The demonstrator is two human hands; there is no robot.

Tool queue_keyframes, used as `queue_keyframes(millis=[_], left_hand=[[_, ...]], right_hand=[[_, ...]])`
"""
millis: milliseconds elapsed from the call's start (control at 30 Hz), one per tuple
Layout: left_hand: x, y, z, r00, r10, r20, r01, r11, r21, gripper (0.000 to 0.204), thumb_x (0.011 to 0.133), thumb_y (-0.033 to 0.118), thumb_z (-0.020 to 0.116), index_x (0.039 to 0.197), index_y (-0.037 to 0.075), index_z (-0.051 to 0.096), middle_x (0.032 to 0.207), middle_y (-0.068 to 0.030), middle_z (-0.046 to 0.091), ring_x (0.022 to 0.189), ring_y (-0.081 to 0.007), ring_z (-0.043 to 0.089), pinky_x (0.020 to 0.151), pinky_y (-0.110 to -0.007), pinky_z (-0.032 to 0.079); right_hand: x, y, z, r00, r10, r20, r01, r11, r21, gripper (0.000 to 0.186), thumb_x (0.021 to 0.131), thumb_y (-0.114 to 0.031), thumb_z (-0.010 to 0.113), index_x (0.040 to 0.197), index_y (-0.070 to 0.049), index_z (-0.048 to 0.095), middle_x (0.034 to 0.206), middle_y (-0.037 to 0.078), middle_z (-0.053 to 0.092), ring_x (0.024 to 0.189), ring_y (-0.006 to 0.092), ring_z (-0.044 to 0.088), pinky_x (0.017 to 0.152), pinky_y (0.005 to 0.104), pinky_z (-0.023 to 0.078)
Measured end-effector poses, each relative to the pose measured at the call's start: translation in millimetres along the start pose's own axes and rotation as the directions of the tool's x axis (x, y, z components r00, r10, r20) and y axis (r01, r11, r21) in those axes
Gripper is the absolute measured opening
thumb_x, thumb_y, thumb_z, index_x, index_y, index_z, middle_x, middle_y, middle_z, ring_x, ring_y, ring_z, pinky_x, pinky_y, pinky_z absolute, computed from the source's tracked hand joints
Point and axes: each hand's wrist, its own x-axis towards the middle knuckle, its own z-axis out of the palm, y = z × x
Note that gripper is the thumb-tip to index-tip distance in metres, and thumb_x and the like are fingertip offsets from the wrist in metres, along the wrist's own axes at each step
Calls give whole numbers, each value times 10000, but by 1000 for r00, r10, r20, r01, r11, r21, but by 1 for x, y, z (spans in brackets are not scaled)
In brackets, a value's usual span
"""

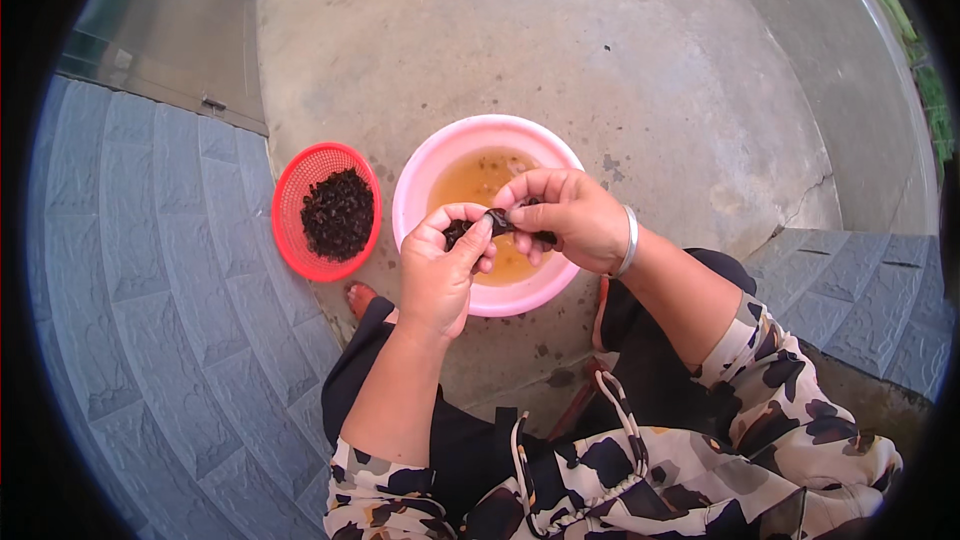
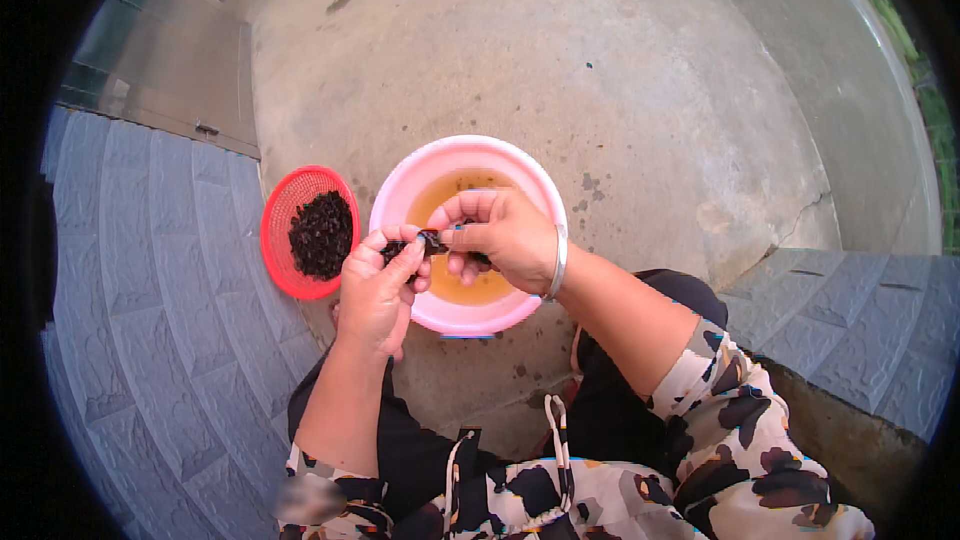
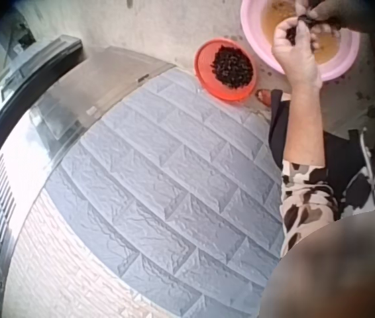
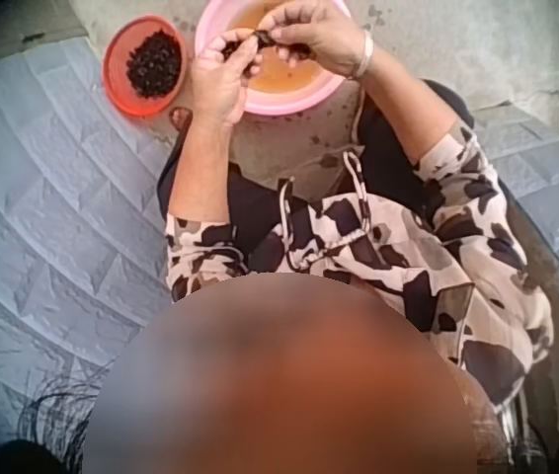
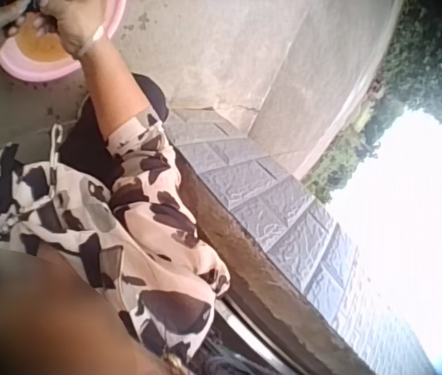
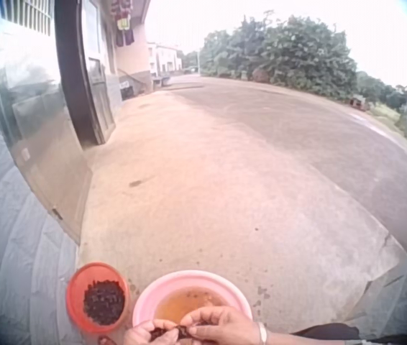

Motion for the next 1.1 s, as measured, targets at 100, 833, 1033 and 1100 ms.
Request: queue_keyframes(millis=[100,833,1033,1100], left_hand=[[0,2,2,1000,15,18,-16,999,39,134,823,20,558,952,23,520,778,-43,535,617,-97,486,549,-215,403],[2,-2,7,989,-62,131,48,993,109,131,862,88,520,976,25,507,788,-50,543,676,-106,509,579,-217,412],[6,7,3,969,-95,228,198,850,-488,401,919,311,378,1119,-27,458,1089,-159,527,1055,-247,496,919,-376,392],[6,8,1,962,-80,261,209,832,-514,442,921,331,353,1153,-39,419,1137,-184,490,1107,-274,454,985,-412,334]], right_hand=[[-4,-4,6,999,12,33,-6,987,-163,99,789,-9,553,885,6,535,721,38,561,548,90,549,464,213,453],[1,7,-4,994,-111,6,111,988,-108,64,805,-47,584,813,-37,522,697,59,571,581,97,562,481,206,458],[-1,-7,-10,974,-220,-50,220,976,1,77,814,-58,567,874,-17,542,759,61,583,599,85,546,464,199,431],[-3,-11,-9,988,-128,86,111,976,185,117,829,-125,560,870,-16,544,760,58,580,573,81,522,442,201,403]])
